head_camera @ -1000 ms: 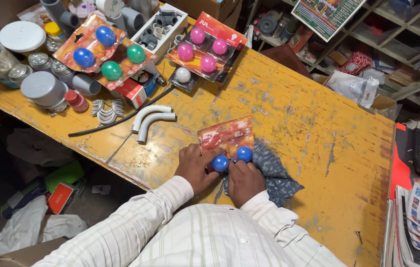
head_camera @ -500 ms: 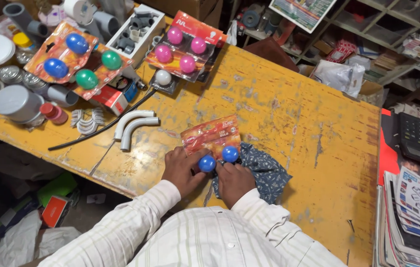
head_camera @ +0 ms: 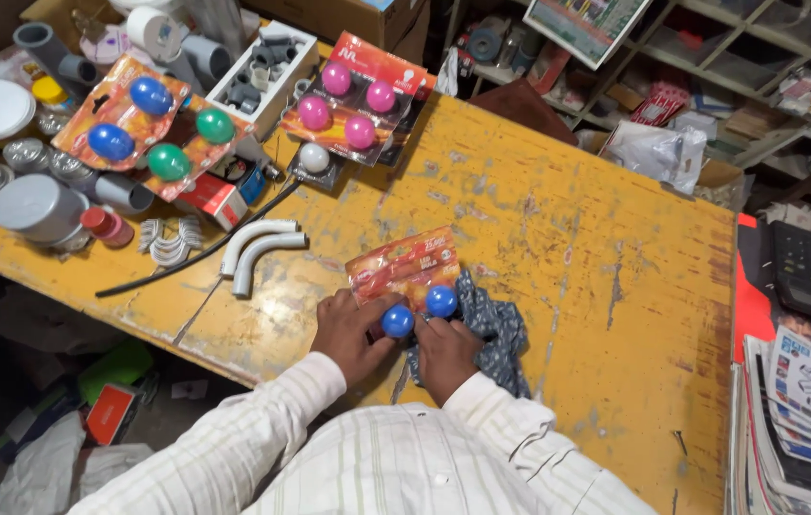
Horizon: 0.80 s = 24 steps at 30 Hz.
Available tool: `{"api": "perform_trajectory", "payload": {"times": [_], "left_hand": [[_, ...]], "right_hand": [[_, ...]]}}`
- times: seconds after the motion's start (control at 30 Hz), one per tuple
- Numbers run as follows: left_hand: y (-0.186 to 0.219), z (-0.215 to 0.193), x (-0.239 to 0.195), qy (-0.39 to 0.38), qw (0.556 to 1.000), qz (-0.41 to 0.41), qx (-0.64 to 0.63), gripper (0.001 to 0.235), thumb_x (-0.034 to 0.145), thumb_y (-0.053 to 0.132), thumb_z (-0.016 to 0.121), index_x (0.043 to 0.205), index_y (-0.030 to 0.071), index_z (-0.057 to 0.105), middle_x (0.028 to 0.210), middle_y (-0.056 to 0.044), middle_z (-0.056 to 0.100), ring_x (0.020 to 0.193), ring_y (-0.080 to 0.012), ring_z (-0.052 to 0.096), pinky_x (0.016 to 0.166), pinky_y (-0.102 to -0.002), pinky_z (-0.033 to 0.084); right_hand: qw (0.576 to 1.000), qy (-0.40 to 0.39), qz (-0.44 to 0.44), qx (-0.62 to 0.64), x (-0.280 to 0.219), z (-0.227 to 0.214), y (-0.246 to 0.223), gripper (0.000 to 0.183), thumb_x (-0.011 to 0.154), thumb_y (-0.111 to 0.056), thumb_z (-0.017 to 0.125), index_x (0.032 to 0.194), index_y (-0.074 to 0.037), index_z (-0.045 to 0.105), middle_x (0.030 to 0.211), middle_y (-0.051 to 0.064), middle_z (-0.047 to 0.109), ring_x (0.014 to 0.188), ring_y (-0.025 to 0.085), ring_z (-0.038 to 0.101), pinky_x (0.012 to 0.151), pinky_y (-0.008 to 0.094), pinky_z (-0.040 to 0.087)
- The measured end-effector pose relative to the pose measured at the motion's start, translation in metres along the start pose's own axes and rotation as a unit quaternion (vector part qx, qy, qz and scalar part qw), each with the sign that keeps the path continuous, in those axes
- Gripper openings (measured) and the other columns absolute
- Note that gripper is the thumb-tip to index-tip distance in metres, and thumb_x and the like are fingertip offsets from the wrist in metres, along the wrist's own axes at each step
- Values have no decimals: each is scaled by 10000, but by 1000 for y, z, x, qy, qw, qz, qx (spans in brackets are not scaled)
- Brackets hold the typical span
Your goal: The recorder is opening and organizing various electrical components like light bulbs and cable clips on a shop counter.
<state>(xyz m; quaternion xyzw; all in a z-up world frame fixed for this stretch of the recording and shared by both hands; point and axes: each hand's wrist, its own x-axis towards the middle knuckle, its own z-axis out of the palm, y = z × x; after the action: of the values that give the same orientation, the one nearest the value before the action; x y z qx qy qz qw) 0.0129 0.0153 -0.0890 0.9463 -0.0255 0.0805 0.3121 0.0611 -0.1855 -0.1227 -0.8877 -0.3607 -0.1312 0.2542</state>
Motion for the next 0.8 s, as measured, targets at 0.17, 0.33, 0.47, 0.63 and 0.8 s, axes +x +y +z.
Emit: {"api": "perform_trajectory", "payload": {"times": [0.17, 0.33, 0.47, 0.63, 0.8], "left_hand": [[-4, 4, 1, 46, 999, 27, 1, 627, 722, 301, 788, 1327, 244, 638, 1044, -134, 631, 1053, -357, 508, 958, -513, 348], [-1, -5, -3, 55, 997, 5, -50, 798, 721, 390, 818, 1440, 207, 525, 1141, -175, 576, 1114, -384, 494, 1005, -527, 355], [6, -14, -5, 87, 994, -23, -55, 1032, 621, 530, 876, 1500, 196, 448, 1269, -240, 467, 1181, -445, 435, 1039, -530, 346], [14, -33, -6, 164, 985, 2, 54, 969, 600, 591, 876, 1400, 175, 521, 1403, -315, 393, 1281, -524, 354, 1039, -589, 294], [3, -38, 4, 173, 981, 65, 50, 662, 831, 469, 794, 1376, 166, 573, 1410, -238, 490, 1320, -473, 436, 1078, -571, 335]], "right_hand": [[996, -26, 20, 77, -4, -24, 7, 310, 814, 0, 621, 1094, -64, 740, 838, 108, 657, 776, 337, 638, 686, 437, 510], [983, 48, 88, 152, -20, -68, -3, 212, 876, -41, 652, 1071, -32, 734, 934, 143, 715, 835, 322, 705, 730, 385, 561], [977, 111, 146, 106, -36, -106, -5, 147, 848, -78, 723, 991, -43, 721, 909, 124, 708, 816, 289, 692, 735, 359, 547], [976, 147, 156, 36, -65, -111, 10, 131, 831, -155, 770, 890, -74, 685, 1001, 110, 684, 954, 306, 645, 865, 409, 504], [987, 77, 140, -33, -64, -103, 4, 485, 757, -319, 814, 1123, -40, 661, 1270, 199, 574, 1217, 442, 489, 1033, 555, 357]]}}
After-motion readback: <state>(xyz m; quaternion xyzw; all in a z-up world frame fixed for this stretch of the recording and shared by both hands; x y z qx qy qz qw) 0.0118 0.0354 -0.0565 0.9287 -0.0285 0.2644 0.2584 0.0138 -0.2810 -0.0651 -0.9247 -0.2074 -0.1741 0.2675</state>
